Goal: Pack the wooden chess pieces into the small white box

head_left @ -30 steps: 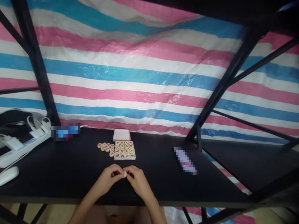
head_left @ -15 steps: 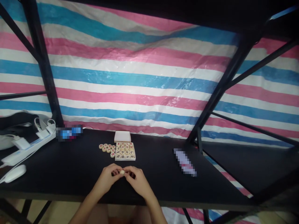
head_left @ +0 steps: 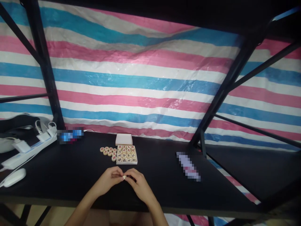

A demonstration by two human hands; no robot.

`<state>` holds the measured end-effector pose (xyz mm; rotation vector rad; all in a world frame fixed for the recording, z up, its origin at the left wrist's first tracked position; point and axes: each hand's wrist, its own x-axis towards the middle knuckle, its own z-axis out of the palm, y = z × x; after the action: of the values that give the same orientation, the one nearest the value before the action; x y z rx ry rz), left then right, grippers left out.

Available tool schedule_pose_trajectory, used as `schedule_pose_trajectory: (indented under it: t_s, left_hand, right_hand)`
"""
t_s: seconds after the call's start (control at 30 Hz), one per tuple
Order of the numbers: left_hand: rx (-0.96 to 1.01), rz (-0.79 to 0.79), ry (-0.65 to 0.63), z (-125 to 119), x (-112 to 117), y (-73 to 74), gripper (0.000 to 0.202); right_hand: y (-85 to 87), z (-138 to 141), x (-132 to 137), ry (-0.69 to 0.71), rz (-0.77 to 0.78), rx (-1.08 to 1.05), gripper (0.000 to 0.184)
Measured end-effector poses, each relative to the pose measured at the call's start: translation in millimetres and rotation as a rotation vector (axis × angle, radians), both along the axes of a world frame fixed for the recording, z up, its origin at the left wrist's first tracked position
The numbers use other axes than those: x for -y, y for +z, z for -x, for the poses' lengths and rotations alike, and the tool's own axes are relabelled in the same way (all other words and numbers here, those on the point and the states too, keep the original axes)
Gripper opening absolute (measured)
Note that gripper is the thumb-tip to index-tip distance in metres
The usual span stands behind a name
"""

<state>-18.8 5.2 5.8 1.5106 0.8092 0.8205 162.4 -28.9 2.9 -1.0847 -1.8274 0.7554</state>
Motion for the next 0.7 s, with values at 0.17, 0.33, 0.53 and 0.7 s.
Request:
schedule_pose_trajectory:
  t_s: [0.17,0.33,0.53,0.7]
  left_hand:
    - [-0.061,-0.042,-0.005,-0.4,1.6,-3.5,0.031]
    - [-0.267,-0.336,0.2,0.7,-19.4,8.4,0.012]
    - [-0.701,-0.692,0.294,-4.2,-88.7,33.4,0.013]
    - [-0.821,-0.742,0.165,-10.4,-109.1,21.5,0.021]
  right_hand:
    - [-6.8,0.6,-2.0,-0.089,0.037,0.024,0.015]
    - [-9.7,-1.0,-3.9,-0.194,-0.012,0.031,0.015]
    - [-11.2,-1.7,-4.1,-0.246,-0.045,0.045,0.015]
    - [-11.1,-0.7,-3.4,-0.244,-0.043,0.049,0.015]
